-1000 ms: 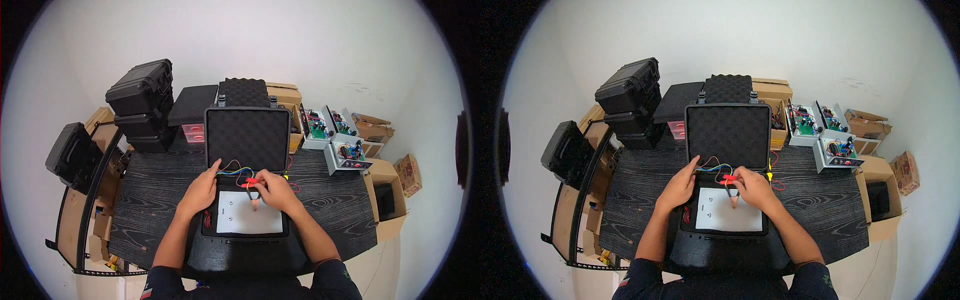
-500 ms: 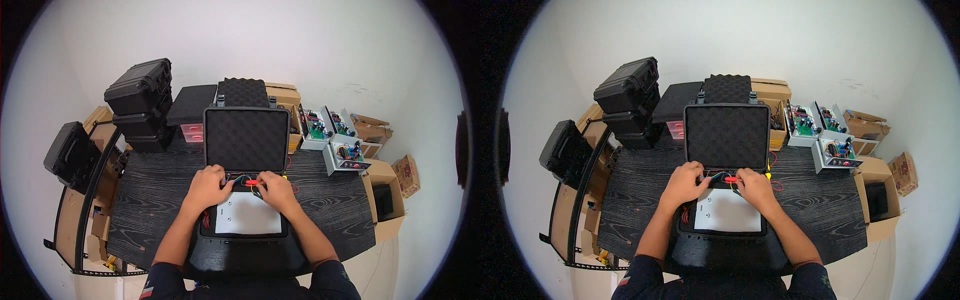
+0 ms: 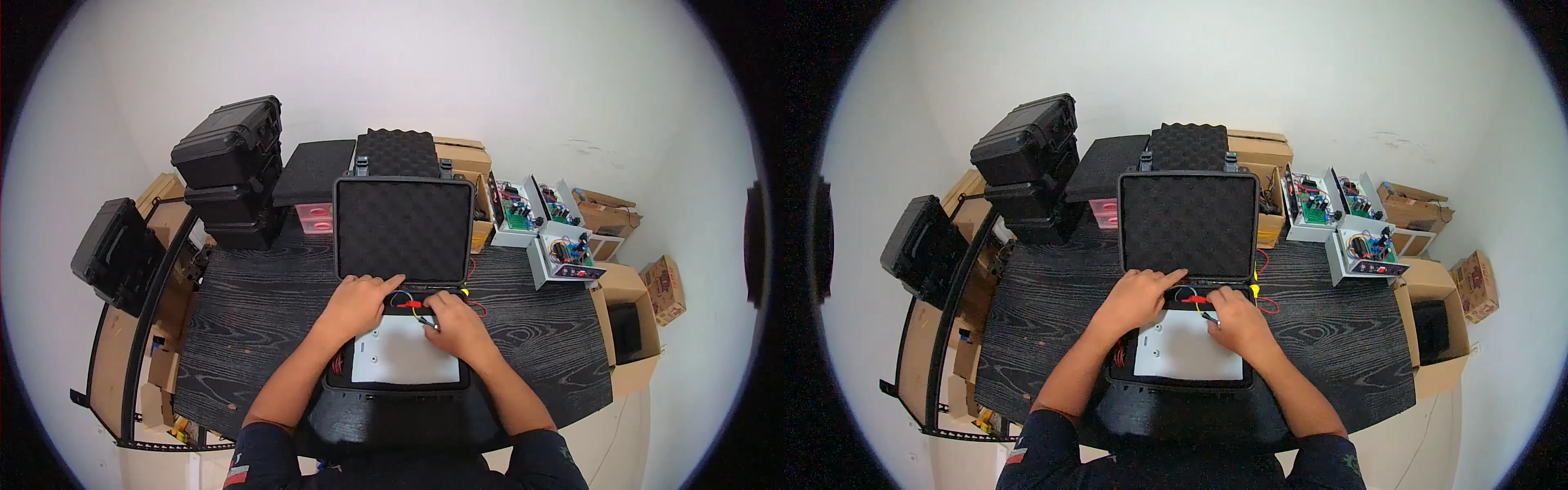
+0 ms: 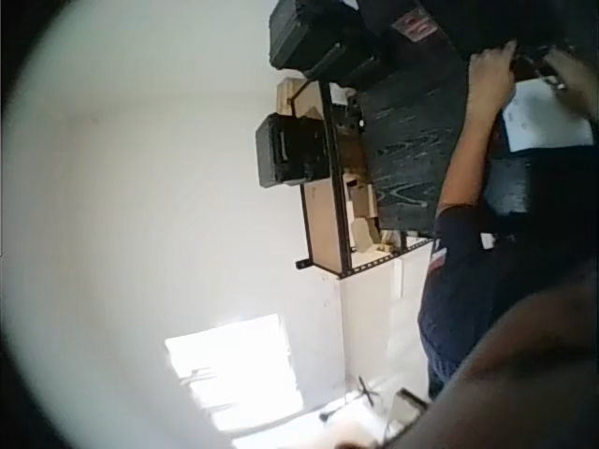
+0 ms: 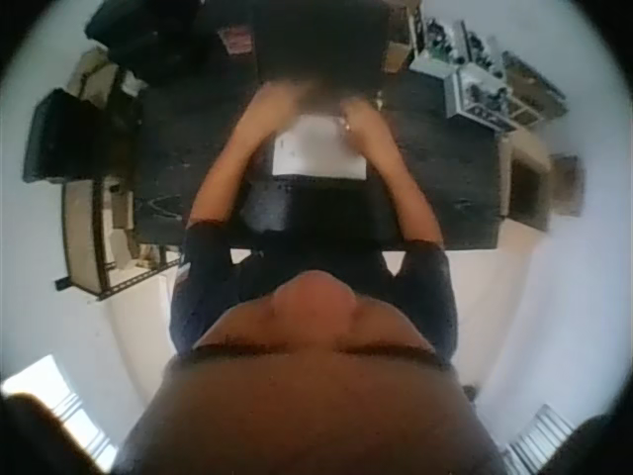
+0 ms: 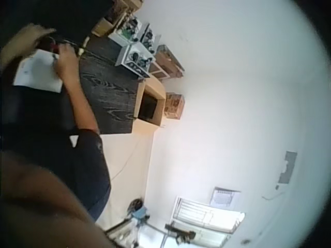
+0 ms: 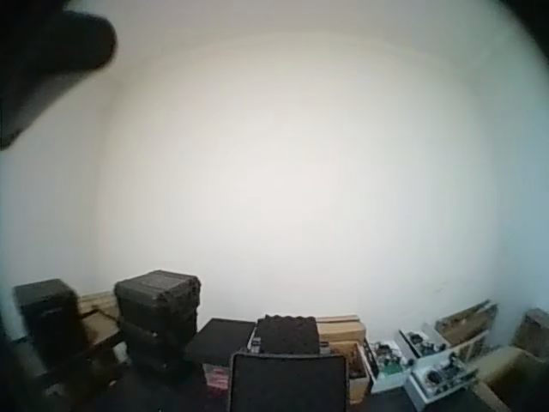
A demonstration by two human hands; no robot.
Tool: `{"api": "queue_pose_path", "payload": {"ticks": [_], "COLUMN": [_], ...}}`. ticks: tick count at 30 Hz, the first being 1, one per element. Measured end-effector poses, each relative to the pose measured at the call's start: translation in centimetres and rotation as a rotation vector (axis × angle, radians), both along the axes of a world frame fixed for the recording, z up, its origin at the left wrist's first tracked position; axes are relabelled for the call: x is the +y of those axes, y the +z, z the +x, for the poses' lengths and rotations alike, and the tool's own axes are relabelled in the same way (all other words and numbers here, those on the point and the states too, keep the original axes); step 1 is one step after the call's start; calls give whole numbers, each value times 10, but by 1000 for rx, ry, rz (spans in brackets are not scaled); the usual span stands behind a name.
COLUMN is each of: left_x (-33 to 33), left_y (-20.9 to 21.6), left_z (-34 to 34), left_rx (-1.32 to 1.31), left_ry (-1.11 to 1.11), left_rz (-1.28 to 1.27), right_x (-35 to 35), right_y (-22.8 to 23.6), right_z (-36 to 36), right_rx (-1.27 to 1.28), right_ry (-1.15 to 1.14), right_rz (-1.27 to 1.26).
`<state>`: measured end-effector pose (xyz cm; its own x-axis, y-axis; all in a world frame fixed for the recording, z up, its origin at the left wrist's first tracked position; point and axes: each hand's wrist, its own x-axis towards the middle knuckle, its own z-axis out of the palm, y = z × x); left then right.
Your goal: The person opens a black hard-shell case and places a white rectangular electronic device inside. They then coil and place several sets of wires, including red and black alligator clips and a black cable with connectors, into the case alongside the device. Finally, the person closes the case.
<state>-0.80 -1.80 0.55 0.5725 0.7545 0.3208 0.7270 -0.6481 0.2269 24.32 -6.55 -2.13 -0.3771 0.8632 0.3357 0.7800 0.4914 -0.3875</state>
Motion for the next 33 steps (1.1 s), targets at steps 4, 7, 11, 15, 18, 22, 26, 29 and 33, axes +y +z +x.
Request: {"api": "queue_pose_path", "payload": {"ticks": [4,7,11,15,18,22,26,29,33], "left_x": [0,1,8,9,7,11,9,11,5], "left_y": [-3,3,-1,6,10,6,17,7,-1], "left_z": [-2,-3,-5,-10,-17,-23,-26,-31,-30], "left_rx": [62,80,59,43,141,63,-21,14,-153], "left_ry": [6,13,18,45,86,82,100,80,71], "left_rz": [26,31,63,22,40,-58,-201,-185,-173], "right_x": [2,6,13,31,33,45,50,49,49], "right_y": [-1,7,6,1,18,11,4,-1,-15], "right_z": [8,3,-9,-24,-34,-44,-51,-51,-45], "right_rx": [-13,45,90,146,98,99,117,95,228], "right_ry": [51,144,248,277,146,159,176,187,239], "right_rz": [18,74,101,147,-69,-90,-12,9,128]}}
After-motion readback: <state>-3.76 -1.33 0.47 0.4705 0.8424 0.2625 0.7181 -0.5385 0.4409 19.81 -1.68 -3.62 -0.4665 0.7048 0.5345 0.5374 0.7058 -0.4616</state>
